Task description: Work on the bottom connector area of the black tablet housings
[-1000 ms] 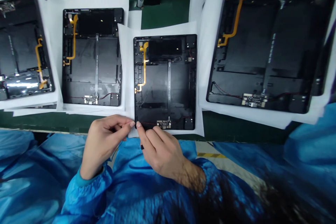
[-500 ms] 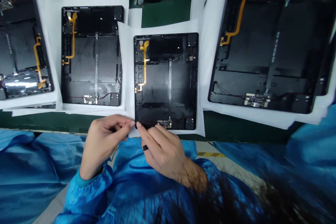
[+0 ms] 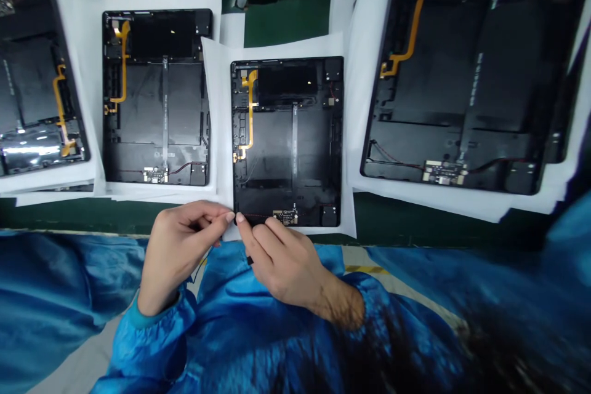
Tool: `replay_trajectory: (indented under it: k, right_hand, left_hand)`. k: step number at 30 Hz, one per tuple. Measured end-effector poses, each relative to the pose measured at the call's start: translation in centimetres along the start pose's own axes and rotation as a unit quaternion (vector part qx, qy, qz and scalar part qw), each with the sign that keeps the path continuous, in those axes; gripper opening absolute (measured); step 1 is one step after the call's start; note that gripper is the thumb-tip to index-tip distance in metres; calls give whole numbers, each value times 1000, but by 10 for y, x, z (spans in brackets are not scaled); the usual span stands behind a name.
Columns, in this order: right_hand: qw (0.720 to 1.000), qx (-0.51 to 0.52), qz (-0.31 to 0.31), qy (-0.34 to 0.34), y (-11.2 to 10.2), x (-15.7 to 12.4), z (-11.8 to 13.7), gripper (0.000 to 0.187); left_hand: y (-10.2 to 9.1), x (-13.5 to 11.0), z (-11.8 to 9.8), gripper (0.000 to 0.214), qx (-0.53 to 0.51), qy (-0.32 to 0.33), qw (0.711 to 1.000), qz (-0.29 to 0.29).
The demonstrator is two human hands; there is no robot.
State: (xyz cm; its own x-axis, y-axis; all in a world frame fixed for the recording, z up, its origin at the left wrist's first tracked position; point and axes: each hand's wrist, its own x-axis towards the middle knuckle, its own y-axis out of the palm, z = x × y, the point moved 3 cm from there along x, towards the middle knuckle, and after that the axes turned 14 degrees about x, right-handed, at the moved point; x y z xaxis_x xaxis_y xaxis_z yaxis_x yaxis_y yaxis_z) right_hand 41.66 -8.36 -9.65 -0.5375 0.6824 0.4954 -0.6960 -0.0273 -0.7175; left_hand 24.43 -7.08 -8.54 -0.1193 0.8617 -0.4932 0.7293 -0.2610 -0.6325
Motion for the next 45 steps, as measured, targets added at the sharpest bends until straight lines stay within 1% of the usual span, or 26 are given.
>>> replay_trajectory:
  k: [3, 7, 10, 14, 21, 26, 28, 34, 40, 45]
  right_hand:
    - [1000, -7, 11, 4, 4, -5, 0, 34]
    - [1000, 10, -7, 11, 7, -9, -1, 37]
    - [999, 29, -8, 13, 8, -9, -1, 40]
    - [999, 31, -1, 11, 8, -9, -2, 42]
    - [999, 39, 1, 18, 11, -13, -2, 43]
    - [998, 56, 2, 17, 12, -14, -2, 45]
    - [998, 56, 0, 21, 11, -14, -2, 44]
    - [997, 75, -8, 21, 11, -16, -2, 44]
    - [997, 73, -18, 20, 10, -14, -4, 40]
    - [997, 74, -26, 19, 8, -12, -5, 37]
  left_hand:
    - [0, -1, 1, 31, 2, 0, 1000, -4]
    - [0, -1, 0, 31, -4, -7, 1000, 4]
    - [-1, -2, -2, 29, -6, -15, 1000, 8]
    - [-1, -2, -4, 30, -11, -13, 1000, -7]
    - [3, -2, -6, 28, -2, -19, 1000, -17]
    - [4, -1, -7, 27, -14, -18, 1000, -21]
    - [3, -1, -7, 28, -19, -18, 1000, -15]
    - [-1, 0, -7, 28, -32, -34, 999, 27]
    - [0, 1, -4, 31, -30, -53, 998, 19]
    - [1, 1, -5, 31, -30, -56, 998, 13]
